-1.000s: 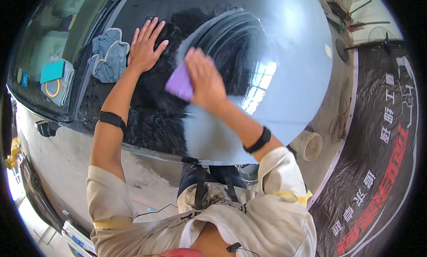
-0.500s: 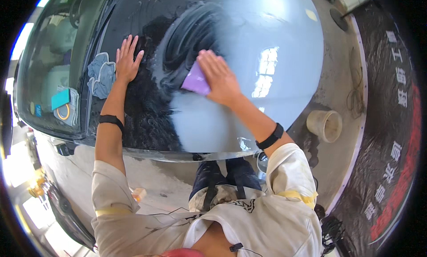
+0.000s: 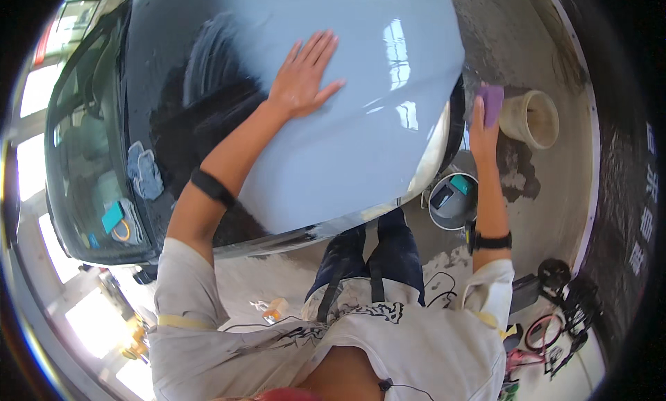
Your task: The recorder is sanding the surface of a car hood using a purple sanding block and water.
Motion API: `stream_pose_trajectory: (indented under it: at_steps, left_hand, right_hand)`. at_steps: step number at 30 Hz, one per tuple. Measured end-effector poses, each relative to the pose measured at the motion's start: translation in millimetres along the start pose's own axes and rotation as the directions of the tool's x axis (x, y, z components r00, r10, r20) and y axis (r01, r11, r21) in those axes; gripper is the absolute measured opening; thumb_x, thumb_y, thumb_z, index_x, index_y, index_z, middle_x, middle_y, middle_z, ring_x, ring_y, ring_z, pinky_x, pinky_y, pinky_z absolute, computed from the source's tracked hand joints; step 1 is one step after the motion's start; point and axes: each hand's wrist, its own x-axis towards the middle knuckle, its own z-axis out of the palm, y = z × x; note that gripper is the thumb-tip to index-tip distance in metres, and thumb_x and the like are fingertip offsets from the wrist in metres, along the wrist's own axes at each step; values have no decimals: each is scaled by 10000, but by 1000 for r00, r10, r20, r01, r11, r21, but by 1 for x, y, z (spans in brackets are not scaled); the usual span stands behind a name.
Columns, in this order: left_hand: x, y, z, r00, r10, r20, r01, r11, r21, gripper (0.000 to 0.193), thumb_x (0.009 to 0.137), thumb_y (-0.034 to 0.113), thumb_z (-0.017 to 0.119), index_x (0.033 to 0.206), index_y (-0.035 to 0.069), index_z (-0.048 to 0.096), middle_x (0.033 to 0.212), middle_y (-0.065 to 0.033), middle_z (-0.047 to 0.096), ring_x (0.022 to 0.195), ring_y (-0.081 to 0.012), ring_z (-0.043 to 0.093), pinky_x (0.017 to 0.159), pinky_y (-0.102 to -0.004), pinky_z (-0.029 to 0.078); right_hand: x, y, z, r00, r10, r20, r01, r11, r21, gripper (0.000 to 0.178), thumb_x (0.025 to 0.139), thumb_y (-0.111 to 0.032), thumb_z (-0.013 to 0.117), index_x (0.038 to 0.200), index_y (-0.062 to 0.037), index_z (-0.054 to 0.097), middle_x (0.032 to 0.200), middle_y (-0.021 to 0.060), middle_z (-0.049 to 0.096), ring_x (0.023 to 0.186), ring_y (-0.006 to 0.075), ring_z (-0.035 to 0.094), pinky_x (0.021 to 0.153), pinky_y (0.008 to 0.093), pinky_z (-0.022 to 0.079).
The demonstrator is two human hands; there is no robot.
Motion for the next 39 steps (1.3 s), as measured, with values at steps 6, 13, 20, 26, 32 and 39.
stream_pose_trajectory:
  at_steps: [6,13,20,26,32,39]
  left_hand:
    - [135,40,48,980,186,-77,-187,982,-11,799,1032,551,473,1618,43,281,1693,-141,267,1572,-299,227,1286,-488,163]
    - [277,106,89,938,297,179,-320,940,115,701,990,493,527,1546,74,447,1620,-171,403,1539,-338,297,1271,-541,180]
    - [263,102,88,889,399,225,-435,889,145,711,989,487,520,1487,-20,477,1580,-211,444,1523,-354,324,1273,-508,202]
    - [153,133,51,796,547,260,-555,830,-47,747,1027,493,509,1616,80,307,1682,-118,308,1553,-302,283,1277,-519,175]
    - [205,106,53,877,423,228,-442,896,36,745,1025,509,501,1617,93,320,1686,-117,304,1551,-318,284,1276,-488,185]
    - [278,113,81,893,363,265,-384,923,29,681,998,451,538,1475,-31,473,1578,-234,433,1516,-365,333,1268,-492,223]
  right_hand:
    - [-142,46,-72,824,533,-192,-539,842,27,561,1108,-376,484,1503,22,482,1472,132,561,1351,241,519,1133,346,371]
    - [-201,81,-53,663,713,-229,-702,698,141,598,1102,-416,495,1465,59,506,1467,150,570,1358,252,526,1144,345,368]
    - [-186,102,-33,696,705,-138,-655,702,279,582,1105,-420,488,1485,21,497,1464,134,565,1298,229,550,1065,340,445]
    - [-164,107,-35,757,649,-71,-568,709,417,545,1114,-401,469,1540,-61,467,1463,99,552,1203,187,581,939,333,564]
    - [-121,83,-7,826,554,-98,-460,765,450,525,1110,-377,470,1541,-77,474,1476,95,543,1214,182,589,902,337,578]
    - [-98,103,-20,889,448,-97,-410,872,267,490,1103,-310,505,1502,-25,498,1358,89,601,1051,150,585,877,275,494]
